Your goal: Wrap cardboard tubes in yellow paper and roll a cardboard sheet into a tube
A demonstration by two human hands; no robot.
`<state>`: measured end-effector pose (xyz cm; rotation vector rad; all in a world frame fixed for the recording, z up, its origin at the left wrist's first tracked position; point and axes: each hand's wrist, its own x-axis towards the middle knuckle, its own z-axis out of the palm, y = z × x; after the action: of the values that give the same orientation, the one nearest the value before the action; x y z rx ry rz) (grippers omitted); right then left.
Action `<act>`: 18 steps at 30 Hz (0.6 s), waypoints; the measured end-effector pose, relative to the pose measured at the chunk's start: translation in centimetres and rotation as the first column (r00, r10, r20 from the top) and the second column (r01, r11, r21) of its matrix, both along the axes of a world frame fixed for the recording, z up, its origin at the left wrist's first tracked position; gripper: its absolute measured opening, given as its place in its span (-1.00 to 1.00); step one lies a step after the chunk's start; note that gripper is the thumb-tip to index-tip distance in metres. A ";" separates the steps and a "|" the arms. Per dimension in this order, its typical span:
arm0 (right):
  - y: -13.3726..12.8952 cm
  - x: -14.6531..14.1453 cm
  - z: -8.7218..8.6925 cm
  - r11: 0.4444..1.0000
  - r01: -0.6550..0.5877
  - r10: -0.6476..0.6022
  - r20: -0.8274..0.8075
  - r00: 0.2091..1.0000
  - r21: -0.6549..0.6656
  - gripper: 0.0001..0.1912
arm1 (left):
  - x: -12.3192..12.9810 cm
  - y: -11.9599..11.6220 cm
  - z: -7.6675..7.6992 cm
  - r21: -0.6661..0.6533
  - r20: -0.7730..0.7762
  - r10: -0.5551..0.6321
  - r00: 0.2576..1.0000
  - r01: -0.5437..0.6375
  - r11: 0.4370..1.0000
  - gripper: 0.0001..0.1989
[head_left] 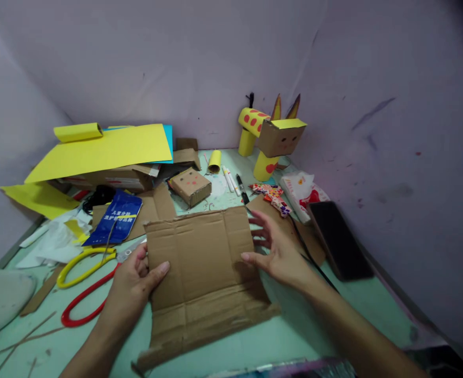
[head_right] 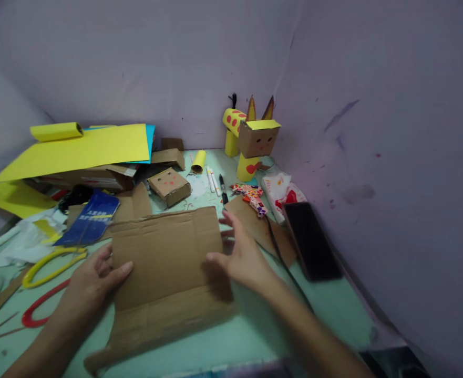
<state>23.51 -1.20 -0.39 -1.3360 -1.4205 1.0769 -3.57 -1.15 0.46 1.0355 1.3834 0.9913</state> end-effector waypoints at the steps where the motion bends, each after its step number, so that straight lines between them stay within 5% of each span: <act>1: 0.1 0.1 0.4 0.994 0.025 -0.040 0.143 0.989 0.102 -0.06 | 0.0 0.1 0.0 -0.013 0.016 -0.015 1.000 0.015 1.000 -0.43; 4: 0.6 -0.3 1.6 0.930 -0.138 -0.088 0.573 0.815 0.340 0.05 | 0.2 0.4 0.2 -0.005 -0.074 -0.048 0.996 0.048 0.999 -0.41; 8: 2.5 -1.3 3.2 0.888 -0.382 0.019 0.811 0.585 0.256 0.13 | 0.3 1.1 0.8 0.070 -0.356 -0.085 0.931 0.117 0.991 -0.42; 11: 3.1 -0.9 4.7 0.890 -0.350 -0.023 0.795 0.606 0.292 -0.02 | -0.6 0.3 1.1 0.097 -0.497 -0.047 0.866 0.109 0.989 -0.30; 13: 1.9 0.0 5.7 0.871 -0.334 -0.057 0.749 0.660 0.361 -0.28 | -1.5 -1.5 1.2 0.174 -0.673 0.018 0.739 0.134 0.976 -0.20; 16: -1.7 1.0 6.6 0.844 -0.423 0.080 0.703 0.707 0.330 -0.40 | -2.1 -5.1 1.4 0.303 -0.850 0.054 0.525 0.403 0.864 -0.34; 18: -3.9 0.6 6.5 0.818 -0.524 0.178 0.759 0.626 0.240 -0.26 | -1.7 -6.8 1.8 0.376 -0.900 0.102 0.423 0.636 0.674 -0.46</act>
<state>24.12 -5.06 6.07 -1.1782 -2.4441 0.3700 -5.23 -7.94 2.22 2.5983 1.5113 0.6566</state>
